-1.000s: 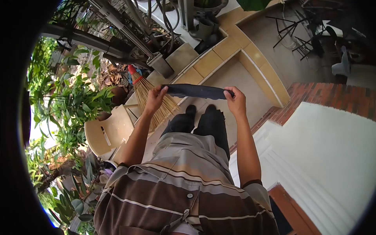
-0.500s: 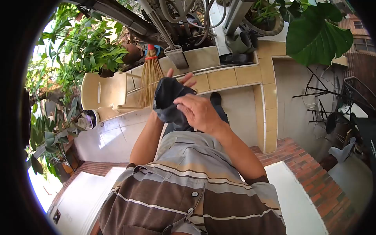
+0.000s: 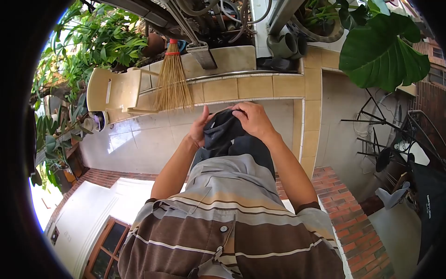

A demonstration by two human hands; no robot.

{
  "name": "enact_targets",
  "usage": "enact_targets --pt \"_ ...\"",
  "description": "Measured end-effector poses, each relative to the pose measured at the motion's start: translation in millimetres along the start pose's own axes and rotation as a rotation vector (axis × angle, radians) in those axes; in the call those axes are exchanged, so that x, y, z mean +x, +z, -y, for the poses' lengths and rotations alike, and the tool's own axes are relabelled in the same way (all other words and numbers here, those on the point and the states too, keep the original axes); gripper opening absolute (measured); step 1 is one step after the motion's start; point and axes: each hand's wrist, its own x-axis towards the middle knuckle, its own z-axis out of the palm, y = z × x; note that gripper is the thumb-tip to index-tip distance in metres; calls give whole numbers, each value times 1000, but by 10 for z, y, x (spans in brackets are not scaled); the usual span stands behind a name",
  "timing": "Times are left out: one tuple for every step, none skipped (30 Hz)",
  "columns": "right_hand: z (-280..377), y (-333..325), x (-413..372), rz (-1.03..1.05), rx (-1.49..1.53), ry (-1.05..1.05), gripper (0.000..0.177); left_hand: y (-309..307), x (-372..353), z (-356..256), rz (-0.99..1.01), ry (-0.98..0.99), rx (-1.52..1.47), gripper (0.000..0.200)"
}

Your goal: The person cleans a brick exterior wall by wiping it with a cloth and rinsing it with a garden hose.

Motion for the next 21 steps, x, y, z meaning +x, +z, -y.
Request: enact_targets --pt "-34 -14 -7 40 -14 76 18 -127 33 -6 18 86 372 37" --pt "-58 -30 -21 80 -30 153 20 -365 82 -7 36 170 743 34" --pt "-79 -32 -39 120 -48 231 22 -545 138 16 51 254 1113 32" --pt "-158 12 -68 2 -109 182 26 -614 208 39 4 269 1103 30" --pt "-297 96 -113 -118 -168 132 30 -658 290 51 -42 283 1094 29" --pt "-405 166 -139 -242 -227 78 34 -697 374 72 -85 297 1088 28" --pt "-444 224 -165 -284 -243 159 37 -639 454 131 -154 455 1041 20" --pt "-466 290 -207 -326 -258 243 40 -600 505 134 -255 463 1168 19" --pt "-489 344 -219 -367 -273 327 43 -563 546 125 -360 469 1292 17" --pt "-424 380 -174 -365 120 589 45 -483 568 121 -467 469 1414 16" --pt "-309 409 -107 -349 523 840 46 -419 611 131 -491 401 1555 16" --pt "-261 418 -45 -320 935 1074 47 -429 671 187 -352 554 1589 19" --pt "-472 451 -31 -124 1154 996 35 -477 737 269 -210 706 1613 23" --pt "-675 572 9 -178 1084 927 31 -520 778 323 -65 860 1627 27" --pt "-851 734 66 -230 1015 857 28 -546 775 354 12 675 1648 45" --pt "-945 829 149 -281 947 787 25 -557 750 389 -63 729 1691 48" --pt "-939 820 274 -285 815 799 24 -569 726 426 -139 783 1733 51" --pt "-1077 851 379 -315 651 742 26 -584 699 454 -215 837 1774 54" --pt "-1292 906 470 -343 488 683 28 -614 622 429 -237 773 1686 60" --pt "-1381 905 585 -370 325 623 30 -693 560 402 -265 720 1656 57" --pt "-1473 890 692 -345 268 619 32 -803 496 378 -293 666 1625 55"
